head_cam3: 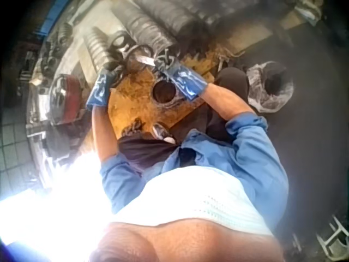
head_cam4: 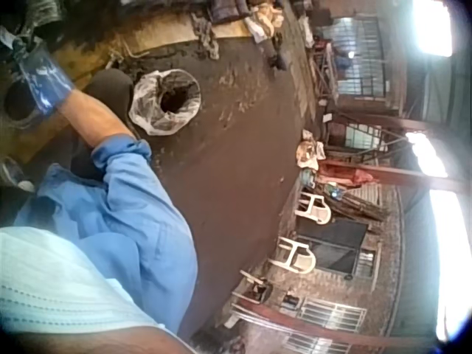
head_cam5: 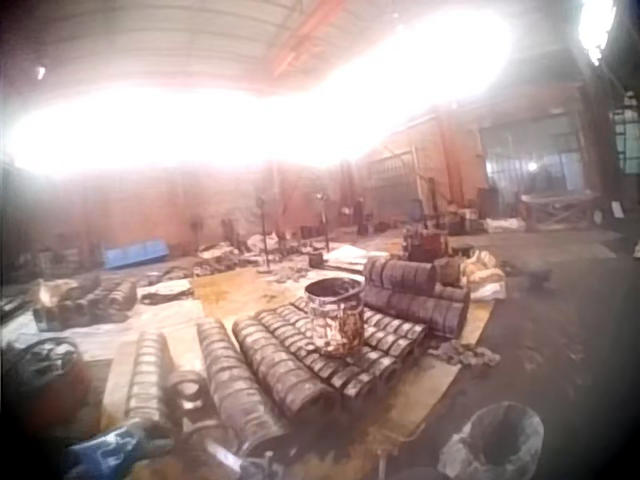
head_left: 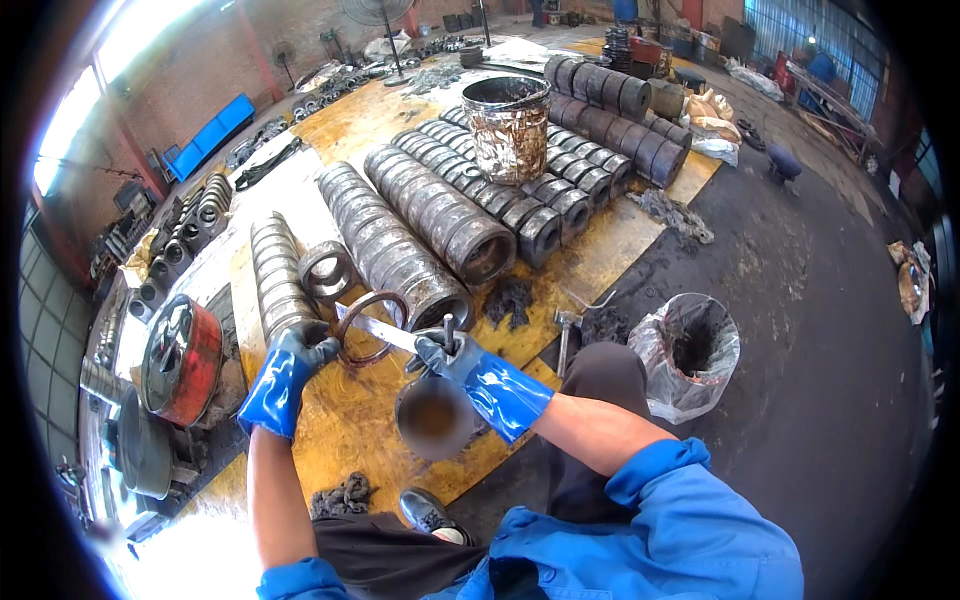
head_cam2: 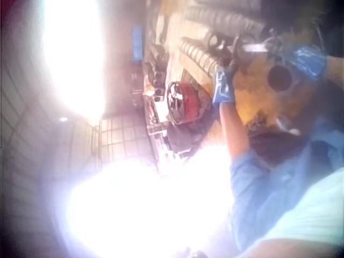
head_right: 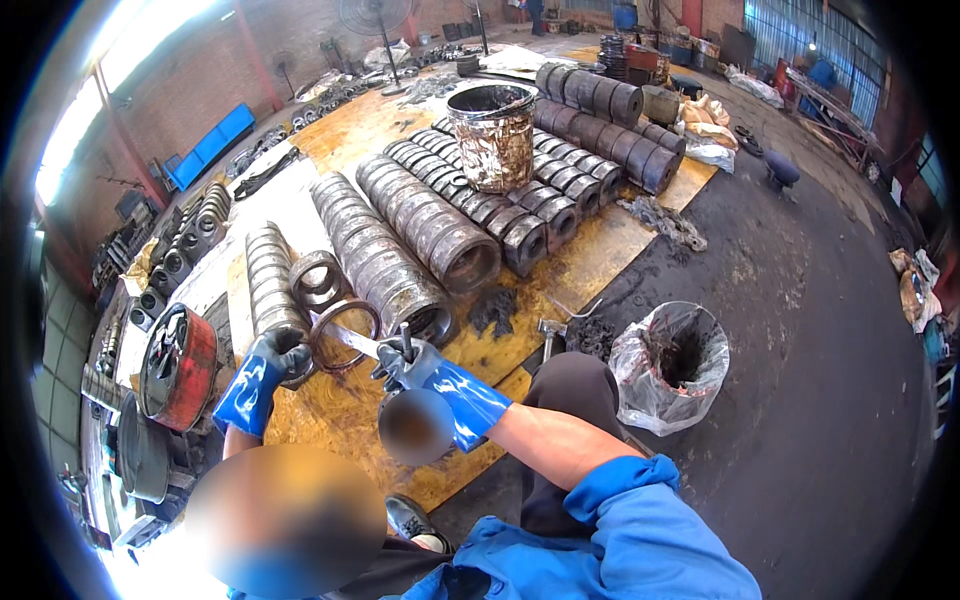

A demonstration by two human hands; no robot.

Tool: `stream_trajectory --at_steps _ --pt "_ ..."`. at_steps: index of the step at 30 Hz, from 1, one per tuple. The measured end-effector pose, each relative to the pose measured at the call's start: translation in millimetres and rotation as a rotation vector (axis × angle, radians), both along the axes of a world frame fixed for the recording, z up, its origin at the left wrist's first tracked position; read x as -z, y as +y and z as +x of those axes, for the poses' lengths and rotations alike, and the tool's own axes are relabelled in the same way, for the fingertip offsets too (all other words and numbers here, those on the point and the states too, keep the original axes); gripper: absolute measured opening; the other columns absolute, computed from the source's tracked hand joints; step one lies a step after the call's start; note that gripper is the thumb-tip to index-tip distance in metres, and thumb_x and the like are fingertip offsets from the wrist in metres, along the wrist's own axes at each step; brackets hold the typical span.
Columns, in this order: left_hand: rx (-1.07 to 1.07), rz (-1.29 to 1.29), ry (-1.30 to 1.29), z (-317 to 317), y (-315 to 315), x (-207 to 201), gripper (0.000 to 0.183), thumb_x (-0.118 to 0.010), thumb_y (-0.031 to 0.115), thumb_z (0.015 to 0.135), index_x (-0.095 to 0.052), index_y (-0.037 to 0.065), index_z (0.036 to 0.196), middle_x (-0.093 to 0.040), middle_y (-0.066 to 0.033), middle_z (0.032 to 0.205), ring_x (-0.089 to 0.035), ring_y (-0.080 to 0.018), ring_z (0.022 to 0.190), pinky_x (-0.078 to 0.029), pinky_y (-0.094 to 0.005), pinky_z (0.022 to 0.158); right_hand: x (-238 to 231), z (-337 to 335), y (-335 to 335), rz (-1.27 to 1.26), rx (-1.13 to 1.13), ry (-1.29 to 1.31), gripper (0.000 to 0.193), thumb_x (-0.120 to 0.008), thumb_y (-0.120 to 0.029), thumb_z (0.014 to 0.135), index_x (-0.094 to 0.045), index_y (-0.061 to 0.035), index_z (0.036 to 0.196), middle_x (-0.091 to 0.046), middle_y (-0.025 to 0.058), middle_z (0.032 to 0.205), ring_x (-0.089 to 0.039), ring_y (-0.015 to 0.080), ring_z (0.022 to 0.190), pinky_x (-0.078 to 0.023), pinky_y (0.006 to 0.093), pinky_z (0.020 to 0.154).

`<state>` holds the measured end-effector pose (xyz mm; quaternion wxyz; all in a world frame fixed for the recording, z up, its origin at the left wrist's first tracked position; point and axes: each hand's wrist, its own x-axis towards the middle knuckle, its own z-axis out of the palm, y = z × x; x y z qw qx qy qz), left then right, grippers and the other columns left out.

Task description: The person cleans grease and residue from metal rings using a metal scraper and a piece of cloth.

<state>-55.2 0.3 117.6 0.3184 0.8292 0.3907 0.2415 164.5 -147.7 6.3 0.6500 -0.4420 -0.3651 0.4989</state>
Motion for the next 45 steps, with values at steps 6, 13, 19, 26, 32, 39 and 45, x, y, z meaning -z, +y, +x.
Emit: stream_trajectory --at_steps 6,13,19,26,32,39,45 --pt "-0.013 -0.148 0.179 28 -20 -2 0.023 -0.063 0.016 0.087 -0.068 -0.002 0.099 -0.064 -0.0092 0.069 -0.059 -0.016 0.056 -0.047 -0.0304 0.054 -7 -8 -15 0.064 0.066 -0.191 0.027 -0.053 -0.019 0.096 -0.06 -0.0003 0.113 -0.056 -0.0042 0.072 -0.048 0.0037 0.057 -0.04 0.0201 0.053" --pt "-0.069 -0.24 0.204 28 -34 24 0.024 -0.066 0.016 0.087 -0.067 -0.005 0.098 -0.064 -0.0095 0.07 -0.059 -0.0138 0.06 -0.046 -0.0309 0.057 14 11 -10 0.0 -0.377 0.121 0.018 -0.057 -0.011 0.094 -0.063 -0.0012 0.108 -0.054 -0.0043 0.08 -0.048 0.0031 0.072 -0.04 0.0191 0.061" --pt "-0.106 -0.422 -0.064 -1 -22 71 0.022 -0.063 0.014 0.09 -0.065 -0.005 0.101 -0.067 -0.0082 0.082 -0.059 -0.0133 0.063 -0.047 -0.0271 0.056 31 3 12 -0.144 -0.316 0.906 0.029 -0.04 -0.011 0.097 -0.055 0.0063 0.115 -0.052 0.004 0.077 -0.048 0.0089 0.067 -0.041 0.0191 0.057" --pt "-0.113 -0.465 -0.19 -26 -13 104 0.027 -0.059 0.019 0.093 -0.064 -0.003 0.109 -0.07 -0.0093 0.085 -0.059 -0.0118 0.065 -0.046 -0.0256 0.058 -18 15 -23 0.493 -0.053 -1.1 0.037 -0.066 -0.006 0.078 -0.063 -0.0064 0.115 -0.068 0.0081 0.088 -0.066 0.0202 0.076 -0.053 0.0331 0.064" --pt "-0.161 -0.458 -0.155 -35 -14 94 0.027 -0.059 0.018 0.094 -0.063 -0.005 0.109 -0.069 -0.0106 0.081 -0.056 -0.01 0.062 -0.044 -0.025 0.055 -32 32 -25 0.382 -0.02 -1.274 0.04 -0.066 -0.002 0.072 -0.066 -0.0049 0.112 -0.066 0.0085 0.075 -0.064 0.0225 0.06 -0.05 0.0316 0.051" --pt "-0.198 -0.42 0.005 -36 -18 86 0.027 -0.059 0.02 0.094 -0.064 -0.004 0.106 -0.068 -0.0079 0.08 -0.055 -0.0107 0.062 -0.045 -0.0269 0.057 -35 28 -26 0.462 0.059 -1.732 0.044 -0.068 -0.013 0.073 -0.063 -0.0118 0.117 -0.068 0.004 0.084 -0.066 0.0231 0.068 -0.05 0.0358 0.056" --pt "-0.174 -0.421 0.054 -33 -24 84 0.028 -0.059 0.022 0.094 -0.065 -0.003 0.106 -0.068 -0.0062 0.078 -0.055 -0.0112 0.063 -0.045 -0.027 0.058 -3 39 -17 0.413 -0.026 -1.467 0.042 -0.067 -0.013 0.079 -0.06 -0.0058 0.12 -0.064 0.0035 0.078 -0.062 0.0183 0.065 -0.048 0.0296 0.055"
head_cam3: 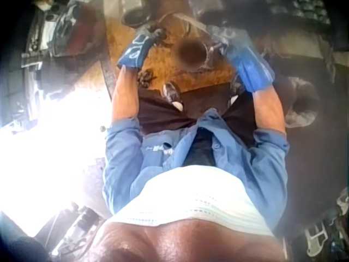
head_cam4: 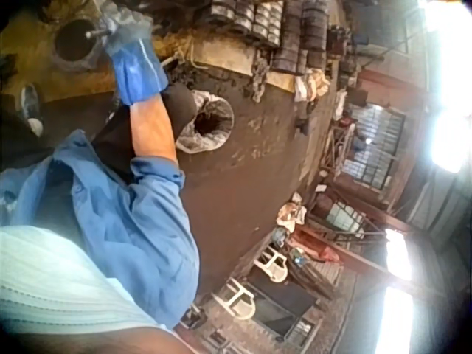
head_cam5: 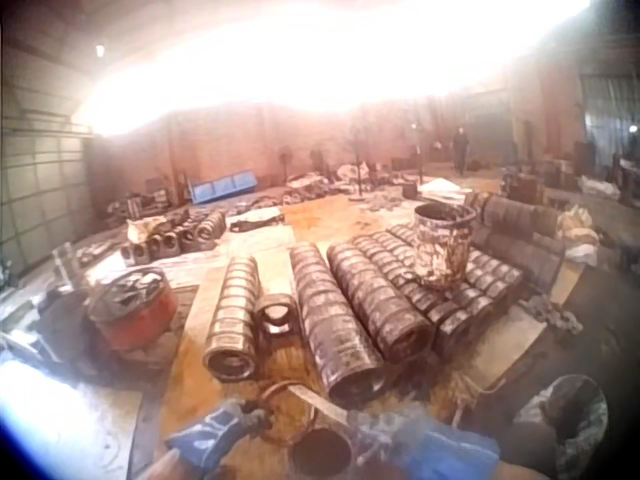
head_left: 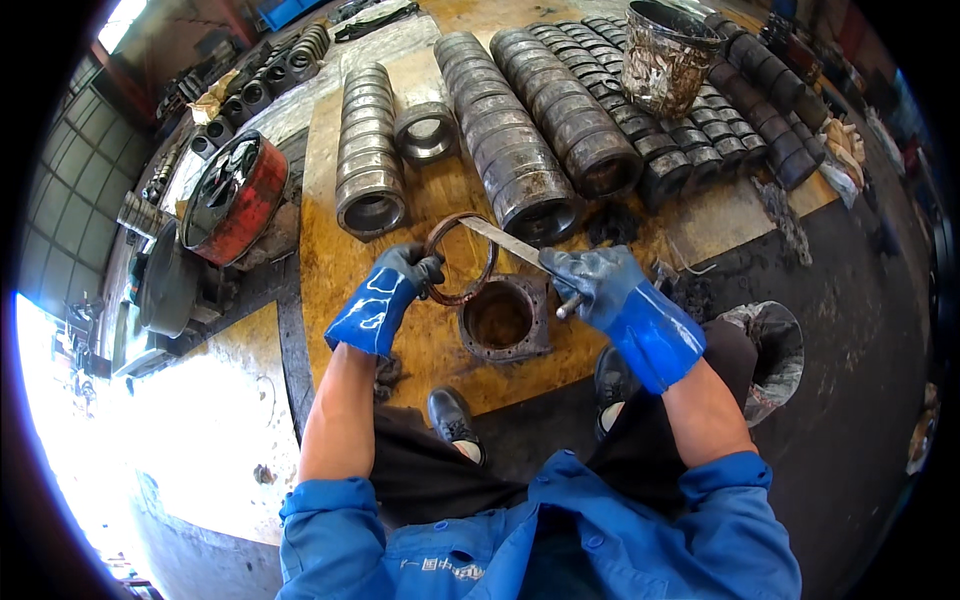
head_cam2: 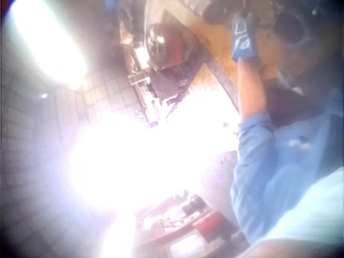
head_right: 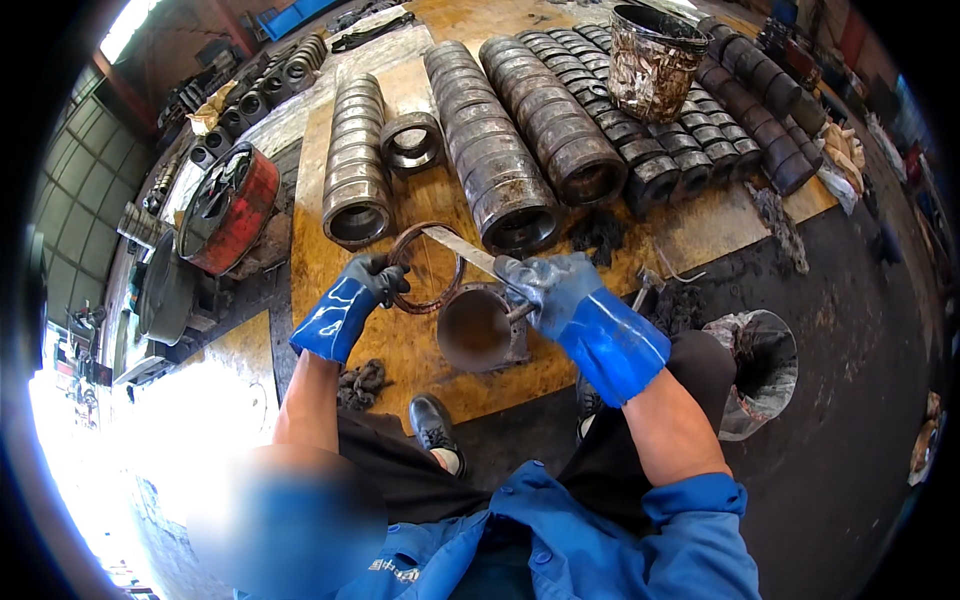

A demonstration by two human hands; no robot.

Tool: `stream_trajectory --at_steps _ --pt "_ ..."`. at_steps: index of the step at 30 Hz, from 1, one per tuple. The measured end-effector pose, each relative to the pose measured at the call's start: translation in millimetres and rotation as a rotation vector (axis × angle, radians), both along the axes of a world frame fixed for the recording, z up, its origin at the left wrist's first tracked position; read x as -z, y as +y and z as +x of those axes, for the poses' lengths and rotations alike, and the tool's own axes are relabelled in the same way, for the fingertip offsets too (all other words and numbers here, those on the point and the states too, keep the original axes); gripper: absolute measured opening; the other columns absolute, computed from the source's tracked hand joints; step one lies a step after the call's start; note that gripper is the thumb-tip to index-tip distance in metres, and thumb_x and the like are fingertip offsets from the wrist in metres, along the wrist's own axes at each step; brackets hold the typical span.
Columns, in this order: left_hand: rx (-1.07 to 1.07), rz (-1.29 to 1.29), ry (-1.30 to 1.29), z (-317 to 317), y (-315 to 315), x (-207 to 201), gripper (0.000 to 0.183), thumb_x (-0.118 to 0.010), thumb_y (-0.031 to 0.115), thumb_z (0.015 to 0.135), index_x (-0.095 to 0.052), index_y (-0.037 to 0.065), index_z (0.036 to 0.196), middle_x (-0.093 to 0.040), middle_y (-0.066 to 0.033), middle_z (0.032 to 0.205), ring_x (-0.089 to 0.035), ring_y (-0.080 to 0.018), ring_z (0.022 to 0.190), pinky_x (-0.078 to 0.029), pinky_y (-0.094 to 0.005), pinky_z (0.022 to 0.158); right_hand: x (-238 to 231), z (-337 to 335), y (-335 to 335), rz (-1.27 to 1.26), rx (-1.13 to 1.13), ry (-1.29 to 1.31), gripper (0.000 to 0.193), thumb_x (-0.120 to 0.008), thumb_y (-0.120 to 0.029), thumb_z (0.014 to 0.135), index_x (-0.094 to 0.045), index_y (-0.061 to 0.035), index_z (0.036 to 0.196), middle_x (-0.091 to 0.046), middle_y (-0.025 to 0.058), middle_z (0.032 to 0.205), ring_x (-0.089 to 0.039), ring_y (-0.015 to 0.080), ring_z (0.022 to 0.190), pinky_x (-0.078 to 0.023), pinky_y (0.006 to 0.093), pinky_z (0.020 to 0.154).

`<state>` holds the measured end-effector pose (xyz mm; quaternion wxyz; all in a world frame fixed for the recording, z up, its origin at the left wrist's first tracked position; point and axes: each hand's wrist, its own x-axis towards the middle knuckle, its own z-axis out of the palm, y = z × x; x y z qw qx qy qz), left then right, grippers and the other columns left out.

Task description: The person cleans grease and residue from metal rings using a metal scraper and a piece of cloth.

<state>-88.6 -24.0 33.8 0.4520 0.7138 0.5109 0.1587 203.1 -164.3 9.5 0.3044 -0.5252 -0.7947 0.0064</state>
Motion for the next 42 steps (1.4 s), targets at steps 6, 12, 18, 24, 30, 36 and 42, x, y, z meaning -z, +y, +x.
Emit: stream_trajectory --at_steps 6,12,18,24,30,36,42 --pt "-0.025 -0.087 -0.234 -8 15 11 0.029 -0.059 0.022 0.094 -0.063 -0.003 0.108 -0.069 -0.008 0.079 -0.056 -0.009 0.057 -0.046 -0.0241 0.054 12 14 8 -0.876 -0.194 2.059 0.033 -0.059 -0.002 0.085 -0.054 0.0146 0.113 -0.063 0.0125 0.087 -0.061 0.0196 0.076 -0.049 0.0259 0.061" --pt "-0.041 0.028 -0.503 -12 30 21 0.018 -0.052 0.013 0.095 -0.063 0.0 0.102 -0.07 -0.011 0.078 -0.061 -0.0124 0.057 -0.044 -0.0241 0.046 53 15 22 -0.492 0.173 0.838 0.025 -0.058 -0.019 0.094 -0.06 0.0013 0.11 -0.063 0.0059 0.077 -0.06 0.0095 0.064 -0.048 0.023 0.053" --pt "-0.112 0.09 -0.636 -12 30 19 0.019 -0.059 0.015 0.092 -0.064 0.0 0.102 -0.07 -0.0116 0.08 -0.062 -0.013 0.059 -0.045 -0.023 0.046 19 -4 15 -0.799 0.171 1.227 0.024 -0.058 -0.024 0.095 -0.061 -0.0017 0.102 -0.069 0.0091 0.079 -0.062 0.0145 0.054 -0.051 0.0277 0.045" --pt "-0.11 0.15 -0.759 -18 39 20 0.024 -0.06 0.018 0.093 -0.061 0.0 0.109 -0.07 -0.0109 0.088 -0.065 -0.0134 0.07 -0.047 -0.0215 0.052 9 -19 11 -0.983 0.195 1.611 0.027 -0.059 -0.024 0.094 -0.059 0.0012 0.103 -0.068 0.0113 0.079 -0.064 0.0172 0.059 -0.053 0.0295 0.048" --pt "-0.119 0.194 -0.889 -17 47 28 0.02 -0.058 0.008 0.093 -0.061 -0.001 0.111 -0.07 -0.0161 0.096 -0.068 -0.019 0.076 -0.054 -0.0282 0.055 17 -34 22 -1.194 0.212 1.839 0.029 -0.056 -0.023 0.094 -0.058 0.0026 0.107 -0.067 0.0151 0.079 -0.055 0.0168 0.052 -0.048 0.0339 0.048" --pt "-0.17 0.261 -1.034 -7 45 34 0.023 -0.058 0.009 0.093 -0.061 -0.001 0.112 -0.068 -0.0135 0.104 -0.066 -0.0209 0.084 -0.055 -0.0303 0.064 -20 -54 11 -1.266 0.253 2.022 0.028 -0.056 -0.026 0.094 -0.059 -0.0022 0.108 -0.068 0.0099 0.082 -0.056 0.0153 0.056 -0.049 0.0364 0.051" --pt "-0.144 0.181 -1.12 -8 36 20 0.028 -0.06 0.01 0.092 -0.06 -0.001 0.118 -0.066 -0.0152 0.111 -0.064 -0.0233 0.098 -0.054 -0.0336 0.084 -19 -48 12 -1.272 0.207 2.043 0.034 -0.055 -0.032 0.095 -0.058 -0.0016 0.11 -0.067 0.0107 0.086 -0.055 0.0142 0.056 -0.046 0.0335 0.049"
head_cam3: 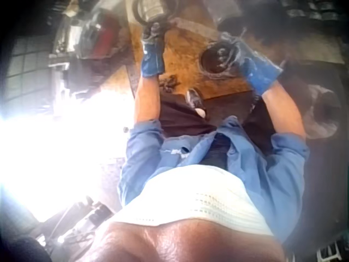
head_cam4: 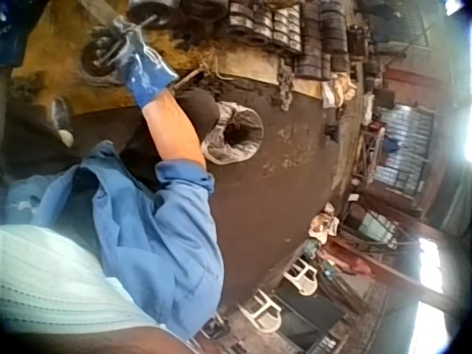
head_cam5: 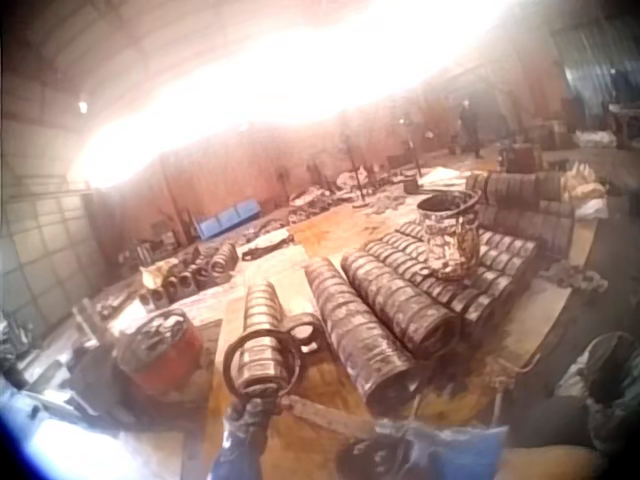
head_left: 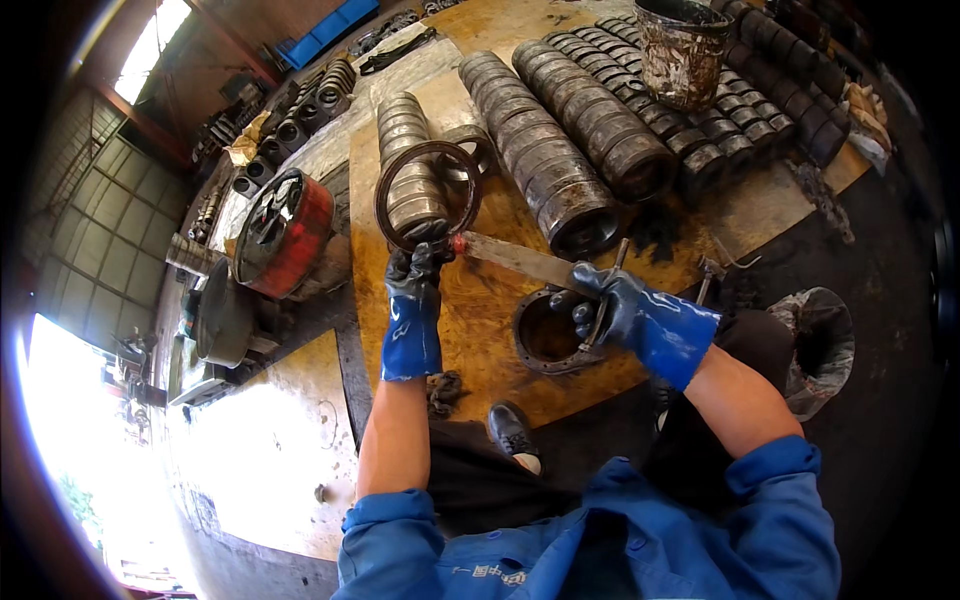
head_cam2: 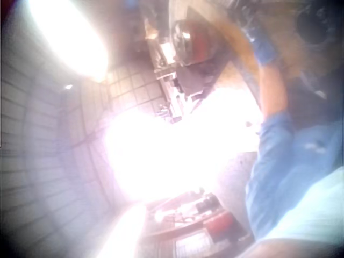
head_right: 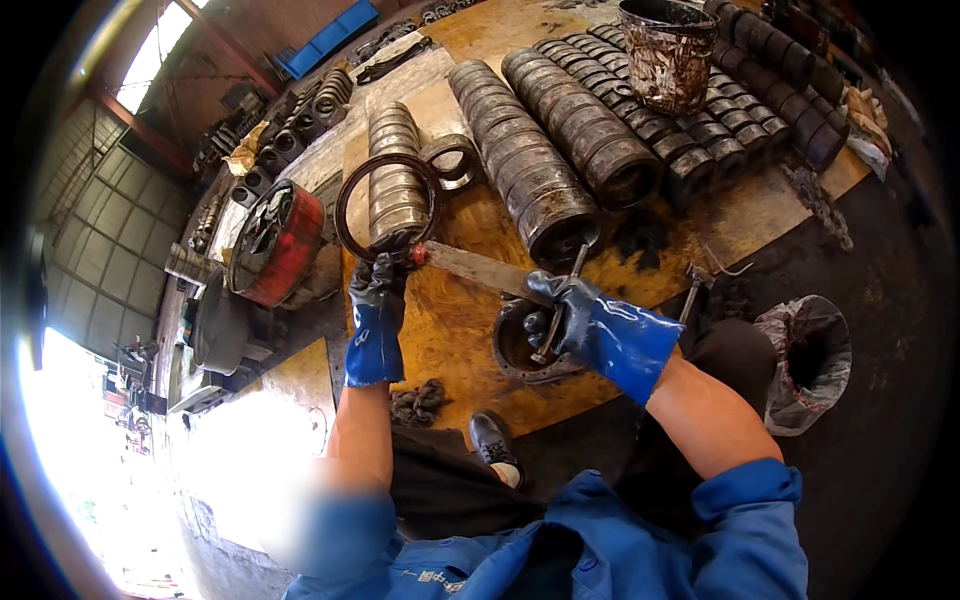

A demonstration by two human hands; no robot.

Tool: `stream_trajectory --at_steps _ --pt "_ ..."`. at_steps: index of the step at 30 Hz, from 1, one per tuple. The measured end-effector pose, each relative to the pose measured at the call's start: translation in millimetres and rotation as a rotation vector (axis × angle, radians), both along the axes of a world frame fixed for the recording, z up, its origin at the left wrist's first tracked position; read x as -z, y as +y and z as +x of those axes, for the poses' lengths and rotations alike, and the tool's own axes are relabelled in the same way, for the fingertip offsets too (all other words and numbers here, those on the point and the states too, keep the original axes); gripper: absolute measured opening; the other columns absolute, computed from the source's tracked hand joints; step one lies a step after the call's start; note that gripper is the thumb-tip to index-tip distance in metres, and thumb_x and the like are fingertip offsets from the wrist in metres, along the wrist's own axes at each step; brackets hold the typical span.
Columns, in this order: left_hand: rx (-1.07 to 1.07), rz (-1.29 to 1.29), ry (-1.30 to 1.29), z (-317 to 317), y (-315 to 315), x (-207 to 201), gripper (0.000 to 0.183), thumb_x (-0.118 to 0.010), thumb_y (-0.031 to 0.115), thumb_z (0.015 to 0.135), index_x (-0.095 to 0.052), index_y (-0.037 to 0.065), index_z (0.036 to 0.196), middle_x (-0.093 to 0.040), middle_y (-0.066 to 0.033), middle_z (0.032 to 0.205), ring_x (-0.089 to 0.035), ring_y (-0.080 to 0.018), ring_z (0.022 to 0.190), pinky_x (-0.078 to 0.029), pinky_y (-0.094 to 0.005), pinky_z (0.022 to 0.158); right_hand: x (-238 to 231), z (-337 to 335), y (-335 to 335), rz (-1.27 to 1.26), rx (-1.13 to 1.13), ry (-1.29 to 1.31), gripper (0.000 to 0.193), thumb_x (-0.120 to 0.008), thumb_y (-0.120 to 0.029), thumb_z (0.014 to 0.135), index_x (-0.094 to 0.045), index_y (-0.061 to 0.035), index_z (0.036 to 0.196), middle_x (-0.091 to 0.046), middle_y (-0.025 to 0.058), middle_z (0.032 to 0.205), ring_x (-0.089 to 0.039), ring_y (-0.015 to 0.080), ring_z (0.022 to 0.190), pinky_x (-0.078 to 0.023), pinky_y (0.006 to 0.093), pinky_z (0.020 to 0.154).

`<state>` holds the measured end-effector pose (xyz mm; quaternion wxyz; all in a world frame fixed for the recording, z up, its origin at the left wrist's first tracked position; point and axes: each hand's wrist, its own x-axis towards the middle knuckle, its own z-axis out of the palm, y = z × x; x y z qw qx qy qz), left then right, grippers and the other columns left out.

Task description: The person cleans grease and residue from metal rings using a metal scraper and a piece of cloth.

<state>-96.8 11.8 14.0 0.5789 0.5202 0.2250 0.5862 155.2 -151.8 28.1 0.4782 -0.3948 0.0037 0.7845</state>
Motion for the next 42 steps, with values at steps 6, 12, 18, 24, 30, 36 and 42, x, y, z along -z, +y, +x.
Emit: stream_trajectory --at_steps 6,12,18,24,30,36,42 --pt "-0.015 0.065 0.152 -26 13 0 0.021 -0.057 0.003 0.092 -0.062 -0.003 0.111 -0.069 -0.0131 0.099 -0.065 -0.0185 0.07 -0.055 -0.0317 0.06 27 22 18 0.189 -0.034 -0.208 0.042 -0.058 -0.037 0.093 -0.058 0.0007 0.111 -0.066 0.0171 0.086 -0.059 0.0185 0.058 -0.048 0.0335 0.048" --pt "0.19 0.136 0.299 -43 20 -8 0.019 -0.054 0.002 0.093 -0.062 -0.003 0.109 -0.069 -0.0128 0.095 -0.063 -0.0153 0.068 -0.054 -0.0298 0.059 32 37 20 0.437 0.025 -0.309 0.035 -0.059 -0.03 0.092 -0.06 0.0014 0.108 -0.067 0.0144 0.085 -0.061 0.0179 0.059 -0.049 0.0318 0.05" --pt "0.189 -0.069 0.499 -31 0 -15 0.017 -0.054 0.002 0.093 -0.064 -0.002 0.106 -0.069 -0.0109 0.093 -0.059 -0.0123 0.065 -0.051 -0.0266 0.059 24 41 7 0.622 0.143 -0.724 0.027 -0.059 -0.022 0.092 -0.063 0.0021 0.105 -0.068 0.0117 0.085 -0.062 0.0172 0.06 -0.05 0.03 0.053" --pt "0.22 -0.088 0.735 -34 -4 0 0.017 -0.054 0.002 0.092 -0.064 0.0 0.107 -0.069 -0.0074 0.091 -0.058 -0.0116 0.065 -0.048 -0.0254 0.059 29 28 3 0.828 0.19 -1.352 0.021 -0.059 -0.015 0.091 -0.065 0.0028 0.101 -0.069 0.009 0.085 -0.064 0.0166 0.061 -0.052 0.0283 0.055" --pt "0.061 -0.081 0.703 -42 9 14 0.017 -0.055 0.004 0.093 -0.064 -0.001 0.106 -0.069 -0.0087 0.091 -0.06 -0.0126 0.064 -0.049 -0.0257 0.059 38 16 7 0.826 0.346 -1.056 0.018 -0.06 -0.013 0.092 -0.066 0.0019 0.1 -0.066 0.0033 0.078 -0.06 0.0079 0.062 -0.049 0.0238 0.053" --pt "-0.027 -0.255 0.165 -22 3 -24 0.025 -0.055 0.011 0.096 -0.059 0.0 0.118 -0.067 -0.0134 0.109 -0.066 -0.0195 0.087 -0.055 -0.0307 0.073 -17 32 -12 0.551 0.159 -0.557 0.036 -0.056 -0.032 0.095 -0.06 0.0 0.112 -0.069 0.015 0.081 -0.062 0.0146 0.052 -0.05 0.0276 0.045" --pt "0.011 -0.237 0.027 -21 1 -29 0.032 -0.05 0.015 0.098 -0.051 0.003 0.127 -0.061 -0.0138 0.123 -0.061 -0.023 0.105 -0.054 -0.0336 0.084 -10 43 -5 0.299 0.079 -0.129 0.047 -0.059 -0.034 0.092 -0.055 0.0069 0.115 -0.067 0.0215 0.088 -0.065 0.0251 0.057 -0.054 0.0337 0.042"
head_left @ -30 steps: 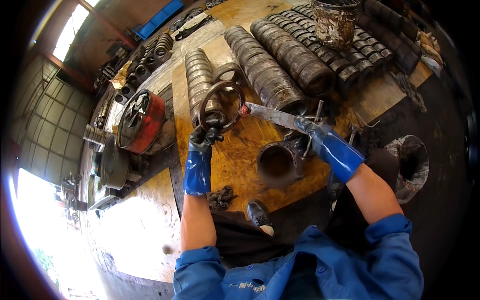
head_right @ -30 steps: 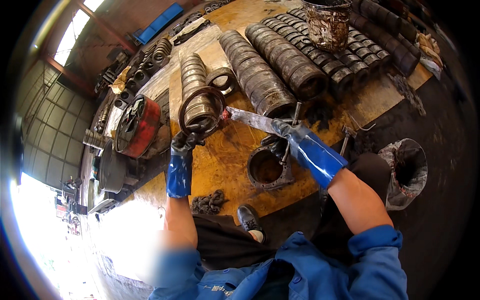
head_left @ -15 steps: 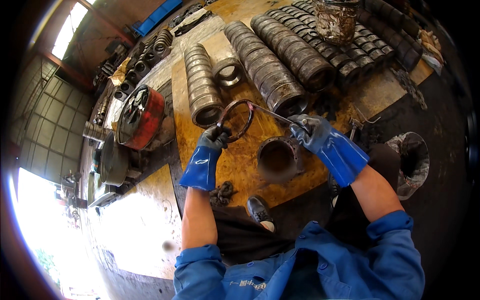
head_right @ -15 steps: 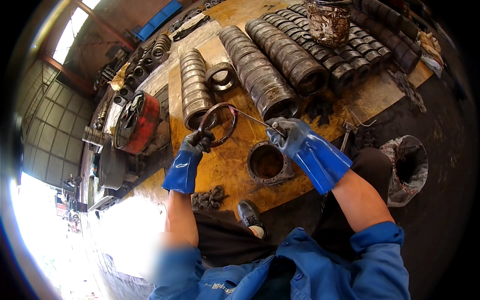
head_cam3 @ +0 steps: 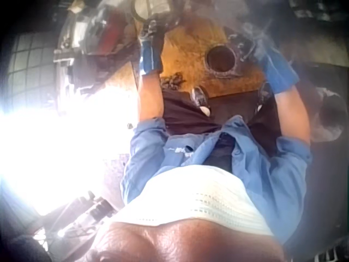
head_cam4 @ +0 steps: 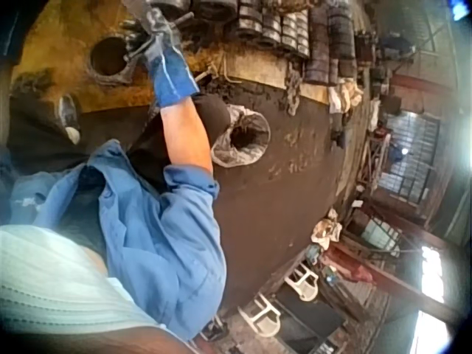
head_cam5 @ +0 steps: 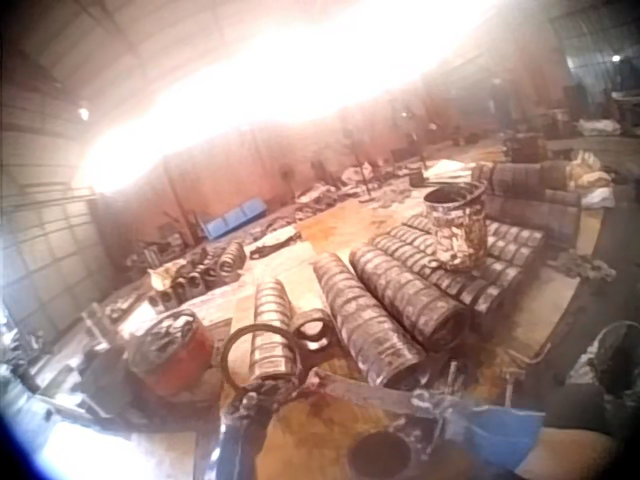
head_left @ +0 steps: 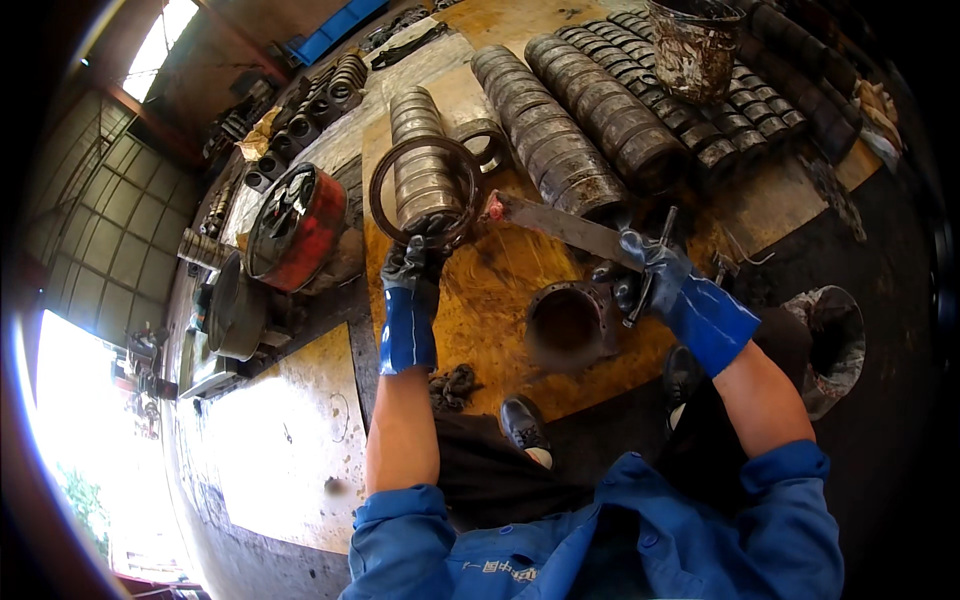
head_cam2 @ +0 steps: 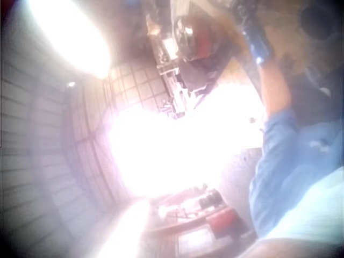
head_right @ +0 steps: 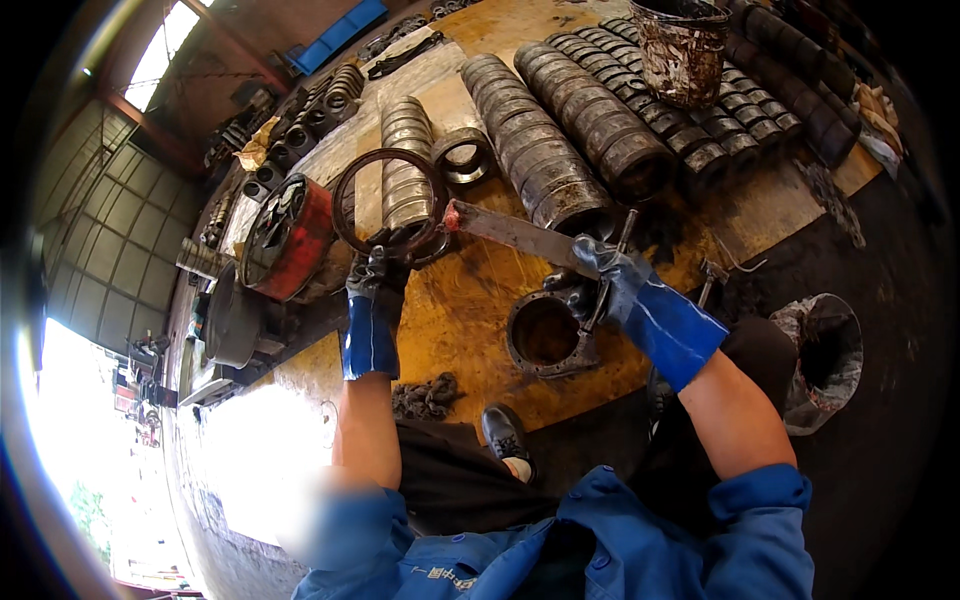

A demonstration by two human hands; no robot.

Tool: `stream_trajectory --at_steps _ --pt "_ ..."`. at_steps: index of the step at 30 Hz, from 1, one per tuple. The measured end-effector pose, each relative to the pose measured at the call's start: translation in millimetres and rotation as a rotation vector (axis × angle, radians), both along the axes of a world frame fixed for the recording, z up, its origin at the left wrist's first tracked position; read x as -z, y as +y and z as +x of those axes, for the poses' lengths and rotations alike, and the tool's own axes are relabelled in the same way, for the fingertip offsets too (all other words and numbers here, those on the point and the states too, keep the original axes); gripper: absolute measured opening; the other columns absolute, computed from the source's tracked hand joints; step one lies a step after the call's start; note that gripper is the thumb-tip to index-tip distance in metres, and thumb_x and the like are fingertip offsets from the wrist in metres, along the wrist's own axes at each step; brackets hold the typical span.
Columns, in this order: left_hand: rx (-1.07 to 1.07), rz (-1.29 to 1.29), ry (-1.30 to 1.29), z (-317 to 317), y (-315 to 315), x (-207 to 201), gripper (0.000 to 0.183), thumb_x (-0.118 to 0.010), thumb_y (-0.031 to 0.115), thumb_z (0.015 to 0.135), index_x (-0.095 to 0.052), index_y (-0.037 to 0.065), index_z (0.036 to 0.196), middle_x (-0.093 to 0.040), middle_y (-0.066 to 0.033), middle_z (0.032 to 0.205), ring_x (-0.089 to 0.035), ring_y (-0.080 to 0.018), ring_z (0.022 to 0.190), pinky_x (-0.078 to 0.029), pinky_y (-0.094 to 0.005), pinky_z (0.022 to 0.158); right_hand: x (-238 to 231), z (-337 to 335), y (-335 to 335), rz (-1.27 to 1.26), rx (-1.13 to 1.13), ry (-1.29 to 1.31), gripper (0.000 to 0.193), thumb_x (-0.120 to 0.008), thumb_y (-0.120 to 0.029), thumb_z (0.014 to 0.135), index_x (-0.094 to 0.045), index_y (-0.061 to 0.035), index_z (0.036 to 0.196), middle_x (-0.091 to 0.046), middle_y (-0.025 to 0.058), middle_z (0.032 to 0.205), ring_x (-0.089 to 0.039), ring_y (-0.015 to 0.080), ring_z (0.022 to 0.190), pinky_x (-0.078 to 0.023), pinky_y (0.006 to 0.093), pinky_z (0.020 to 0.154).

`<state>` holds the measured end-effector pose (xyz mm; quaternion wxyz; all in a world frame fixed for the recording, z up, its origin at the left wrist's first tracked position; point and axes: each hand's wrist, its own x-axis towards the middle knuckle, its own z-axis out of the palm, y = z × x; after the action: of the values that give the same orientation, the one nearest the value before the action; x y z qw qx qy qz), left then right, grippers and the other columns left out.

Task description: The person cleans grease and residue from metal rings using a metal scraper and a piece of cloth.

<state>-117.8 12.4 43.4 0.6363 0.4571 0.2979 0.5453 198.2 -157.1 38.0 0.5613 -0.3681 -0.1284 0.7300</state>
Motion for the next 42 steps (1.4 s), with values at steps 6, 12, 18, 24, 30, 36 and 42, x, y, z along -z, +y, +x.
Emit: stream_trajectory --at_steps 6,12,18,24,30,36,42 --pt "0.064 0.026 -0.139 -8 4 10 0.034 -0.048 0.018 0.099 -0.047 0.004 0.13 -0.055 -0.0125 0.133 -0.055 -0.026 0.117 -0.049 -0.0361 0.094 31 -10 10 0.073 -0.117 0.135 0.043 -0.061 -0.03 0.09 -0.057 0.0064 0.113 -0.067 0.02 0.087 -0.065 0.0246 0.057 -0.055 0.0363 0.044" --pt "0.067 0.235 0.072 -10 13 20 0.036 -0.046 0.021 0.1 -0.047 0.002 0.131 -0.056 -0.0121 0.131 -0.055 -0.0249 0.117 -0.046 -0.037 0.099 27 -27 -1 0.017 -0.036 -0.024 0.046 -0.059 -0.035 0.092 -0.059 0.0059 0.112 -0.067 0.0178 0.081 -0.061 0.0183 0.052 -0.05 0.0308 0.042" --pt "0.009 0.175 0.082 11 -17 -4 0.038 -0.047 0.023 0.1 -0.05 -0.002 0.128 -0.061 -0.0128 0.121 -0.059 -0.0227 0.11 -0.047 -0.0347 0.096 9 -38 -9 -0.019 -0.076 -0.123 0.051 -0.056 -0.042 0.093 -0.057 0.0059 0.112 -0.067 0.0171 0.081 -0.06 0.0177 0.049 -0.051 0.0333 0.041" --pt "0.083 0.17 0.065 8 -16 -3 0.037 -0.051 0.023 0.098 -0.055 -0.003 0.124 -0.064 -0.012 0.115 -0.063 -0.0177 0.093 -0.052 -0.0305 0.083 -7 -45 -12 -0.021 -0.069 -0.126 0.055 -0.053 -0.044 0.094 -0.055 0.0069 0.114 -0.066 0.0168 0.079 -0.059 0.0181 0.046 -0.052 0.0349 0.041" --pt "-0.086 0.435 0.336 19 -20 -4 0.033 -0.058 0.016 0.093 -0.059 -0.003 0.12 -0.065 -0.0122 0.113 -0.063 -0.0165 0.095 -0.053 -0.0307 0.082 -2 -41 -10 -0.055 -0.054 -0.174 0.055 -0.052 -0.043 0.095 -0.053 0.0079 0.115 -0.064 0.0159 0.078 -0.056 0.0172 0.046 -0.051 0.0347 0.04" --pt "-0.062 0.326 0.239 12 -15 9 0.029 -0.058 0.013 0.093 -0.06 -0.003 0.116 -0.065 -0.0119 0.114 -0.063 -0.0177 0.099 -0.054 -0.031 0.083 -8 -46 -5 -0.263 -0.006 -0.086 0.049 -0.053 -0.04 0.094 -0.054 0.0047 0.115 -0.063 0.0159 0.079 -0.054 0.0164 0.046 -0.047 0.0316 0.039" --pt "-0.023 0.223 0.151 11 -13 9 0.027 -0.06 0.012 0.092 -0.06 -0.001 0.115 -0.065 -0.0122 0.111 -0.064 -0.0209 0.096 -0.055 -0.0346 0.084 13 -35 2 -0.224 0.05 -0.034 0.037 -0.063 -0.04 0.089 -0.057 -0.0076 0.107 -0.058 0.0071 0.075 -0.058 0.0191 0.051 -0.047 0.0356 0.041"
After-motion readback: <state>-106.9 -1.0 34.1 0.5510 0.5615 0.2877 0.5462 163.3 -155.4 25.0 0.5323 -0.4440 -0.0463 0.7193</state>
